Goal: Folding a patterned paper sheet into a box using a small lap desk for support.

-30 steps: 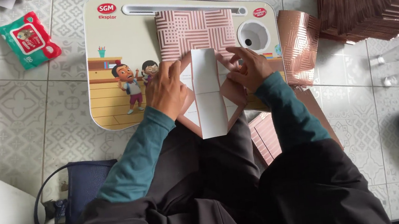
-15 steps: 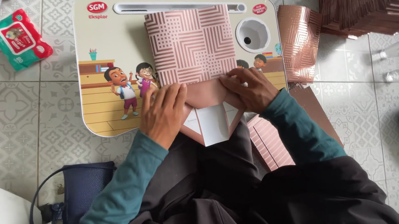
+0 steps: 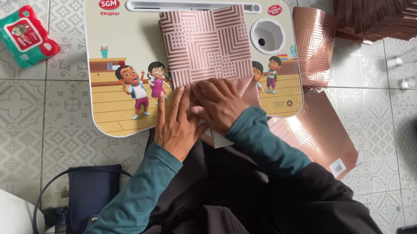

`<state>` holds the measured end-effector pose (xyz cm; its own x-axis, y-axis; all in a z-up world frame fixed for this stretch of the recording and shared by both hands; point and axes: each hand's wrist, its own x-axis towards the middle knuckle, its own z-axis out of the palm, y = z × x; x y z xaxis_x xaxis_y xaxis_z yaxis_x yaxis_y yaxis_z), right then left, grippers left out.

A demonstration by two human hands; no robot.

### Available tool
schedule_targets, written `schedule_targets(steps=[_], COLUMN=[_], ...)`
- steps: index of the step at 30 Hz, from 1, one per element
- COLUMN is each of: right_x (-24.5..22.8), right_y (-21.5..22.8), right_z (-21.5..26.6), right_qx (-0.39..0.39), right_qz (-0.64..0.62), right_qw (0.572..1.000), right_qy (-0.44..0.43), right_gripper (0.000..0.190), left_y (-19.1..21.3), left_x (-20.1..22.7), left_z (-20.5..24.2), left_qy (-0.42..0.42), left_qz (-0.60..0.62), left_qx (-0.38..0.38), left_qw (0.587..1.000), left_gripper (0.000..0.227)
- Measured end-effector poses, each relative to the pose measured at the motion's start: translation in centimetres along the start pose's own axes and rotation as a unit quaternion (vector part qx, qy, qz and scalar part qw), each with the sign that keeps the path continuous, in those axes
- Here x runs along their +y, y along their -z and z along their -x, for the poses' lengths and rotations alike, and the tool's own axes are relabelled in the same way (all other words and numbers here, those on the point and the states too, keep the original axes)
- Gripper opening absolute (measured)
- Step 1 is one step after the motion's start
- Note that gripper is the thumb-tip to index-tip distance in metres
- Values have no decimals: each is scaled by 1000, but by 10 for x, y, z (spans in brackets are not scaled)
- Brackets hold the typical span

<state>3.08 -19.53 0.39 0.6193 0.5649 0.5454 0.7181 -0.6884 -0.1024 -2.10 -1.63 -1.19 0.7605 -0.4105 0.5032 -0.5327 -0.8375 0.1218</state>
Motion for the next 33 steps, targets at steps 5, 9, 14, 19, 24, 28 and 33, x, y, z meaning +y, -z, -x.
schedule_targets(steps=[5, 9, 14, 19, 24, 28, 33], right_x=[-6, 29, 59, 70, 50, 45, 35], right_y=[23, 33, 58, 52, 78, 85, 71], right_z=[11, 43, 68, 71, 65, 79, 90], right_qx=[-56, 0, -23, 10, -58, -84, -79], right_qz=[109, 192, 215, 152, 2, -53, -25], right_qw=[989, 974, 967, 980, 998, 995, 996], right_qy=[-81, -119, -135, -125, -1, 8, -25], right_gripper=[53, 48, 42, 42, 60, 102, 83], left_y=[3, 9, 19, 26, 21, -4, -3], left_x=[-1, -4, -7, -15, -10, -21, -44], left_z=[-3, -7, -5, -7, -5, -3, -16], left_qy=[-12, -28, -51, -95, -97, -110, -155], left_qz=[-13, -19, -2, -15, -28, 26, 59], left_qx=[4, 23, 27, -4, 5, 15, 49], left_qw=[1000, 999, 998, 995, 995, 994, 985], left_gripper=[58, 64, 86, 122, 132, 106, 57])
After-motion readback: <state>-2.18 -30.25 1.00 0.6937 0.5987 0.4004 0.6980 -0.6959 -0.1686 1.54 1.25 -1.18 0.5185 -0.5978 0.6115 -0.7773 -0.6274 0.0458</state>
